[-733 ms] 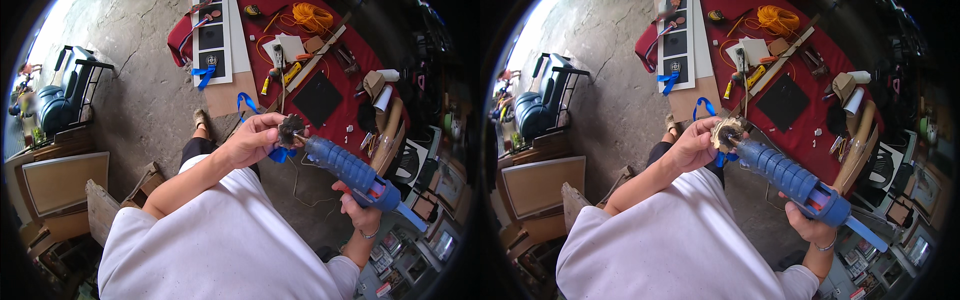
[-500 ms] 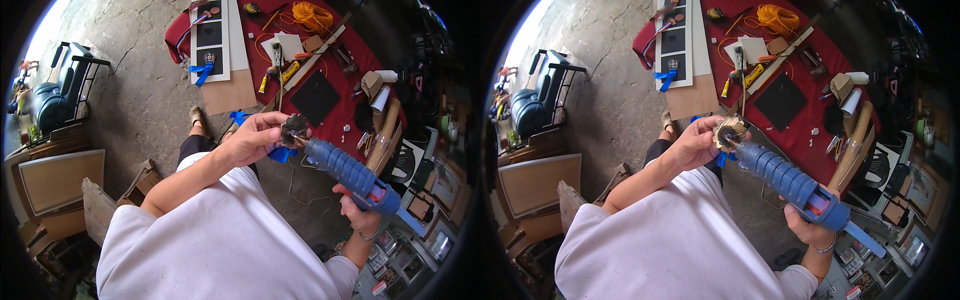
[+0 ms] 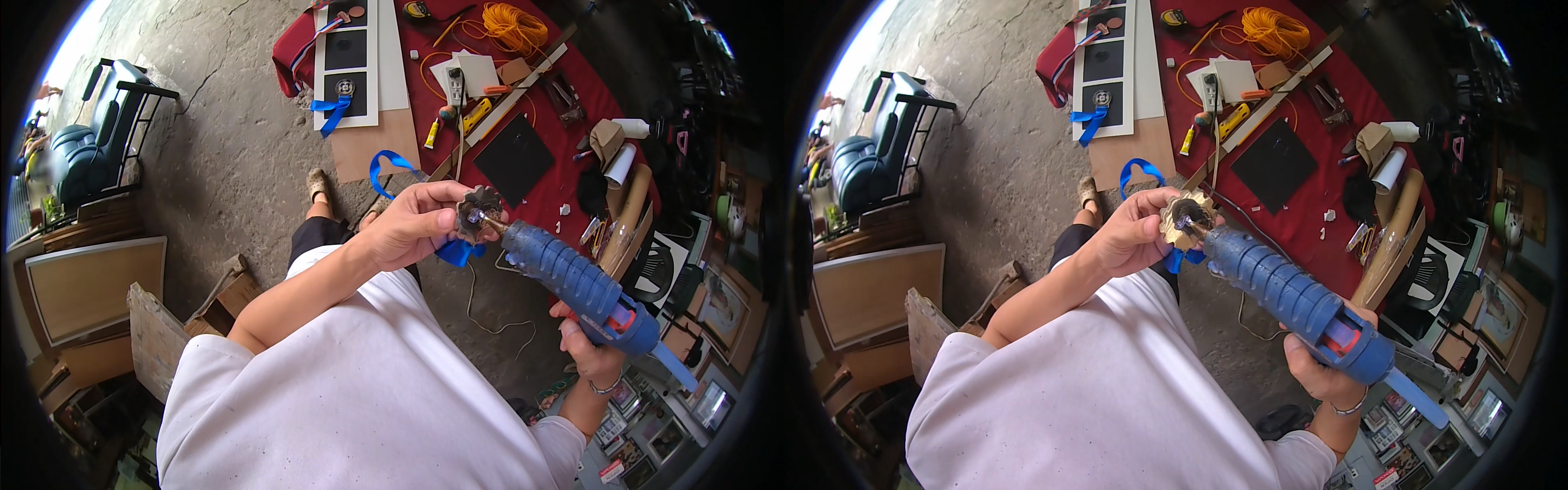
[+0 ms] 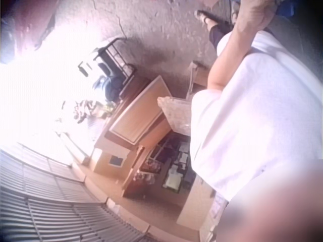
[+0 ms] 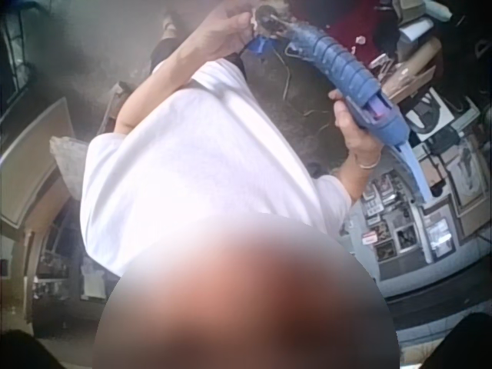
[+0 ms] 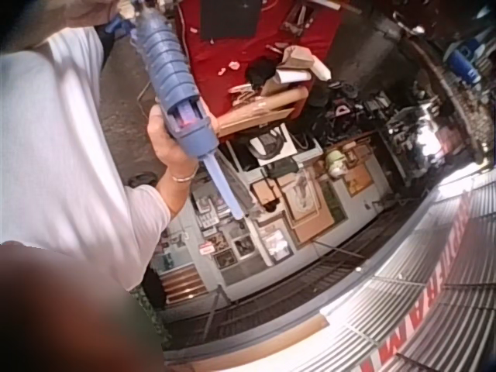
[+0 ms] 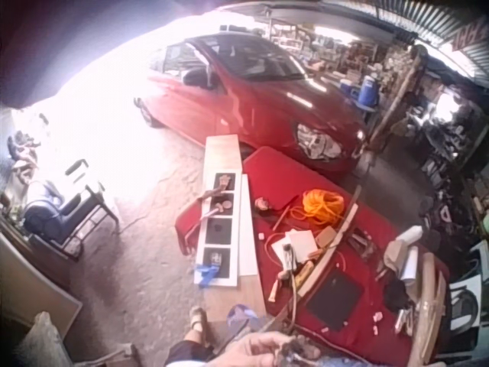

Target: The person assembles medals with ribbons onto a white display board with black squares. They use a hot glue gun to attach each medal, then press and adjust the ribbons to fit within the designated areas.

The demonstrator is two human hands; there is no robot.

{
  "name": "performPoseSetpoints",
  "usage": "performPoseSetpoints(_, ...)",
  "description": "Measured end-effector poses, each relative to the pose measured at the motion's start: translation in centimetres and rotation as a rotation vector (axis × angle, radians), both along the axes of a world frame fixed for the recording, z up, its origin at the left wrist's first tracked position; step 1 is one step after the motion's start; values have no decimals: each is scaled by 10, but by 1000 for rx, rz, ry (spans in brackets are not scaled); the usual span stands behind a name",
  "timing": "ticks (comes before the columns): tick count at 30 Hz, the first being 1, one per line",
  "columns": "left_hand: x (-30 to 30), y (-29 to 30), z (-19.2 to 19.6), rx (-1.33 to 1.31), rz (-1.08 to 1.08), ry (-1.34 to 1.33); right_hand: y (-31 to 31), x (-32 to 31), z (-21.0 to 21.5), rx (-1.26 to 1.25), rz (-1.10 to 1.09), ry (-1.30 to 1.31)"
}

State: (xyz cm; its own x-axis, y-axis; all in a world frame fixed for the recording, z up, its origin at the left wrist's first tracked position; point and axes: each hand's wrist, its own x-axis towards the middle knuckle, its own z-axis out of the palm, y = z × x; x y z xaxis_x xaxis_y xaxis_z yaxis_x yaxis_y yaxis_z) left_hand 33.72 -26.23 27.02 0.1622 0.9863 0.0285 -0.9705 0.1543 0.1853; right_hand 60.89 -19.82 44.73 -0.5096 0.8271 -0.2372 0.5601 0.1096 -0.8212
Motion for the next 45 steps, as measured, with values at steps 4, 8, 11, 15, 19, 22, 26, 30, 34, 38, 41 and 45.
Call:
performPoseSetpoints(4,-1,-2,0,-3,6,8,0,2,-1,43,51,-49)
performPoseSetpoints(8,-3,-4,-2,1,-29,34,-1,10,-3,55,89,-75)
performPoseSetpoints(11,-4,-5,-2,8,-36,19,-5,15,-5,105,78,-94)
performPoseSetpoints(15,-5,-6,-2,18,-43,5,-7,17,-7,119,71,-107)
performPoseSetpoints(19,-4,-9,-2,6,-28,11,-6,13,-5,74,74,-69)
performPoseSetpoints(22,-5,-10,-3,20,-36,2,-4,9,-3,47,88,-53)
performPoseSetpoints(26,-6,-12,-5,8,-30,14,-6,3,-2,50,78,-47)
performPoseSetpoints(30,-7,-14,-5,-20,-35,27,-5,-2,2,9,75,-39)
performPoseSetpoints(34,-6,-14,-2,-33,-48,40,-4,-7,5,-1,78,-38)
performPoseSetpoints(38,-5,-13,4,-22,-31,35,-4,-9,6,18,94,-24)
performPoseSetpoints(41,-4,-13,7,-40,-13,20,-5,-6,5,37,98,-18)
performPoseSetpoints(45,-3,-12,6,-31,-15,7,-7,1,-2,134,93,-21)
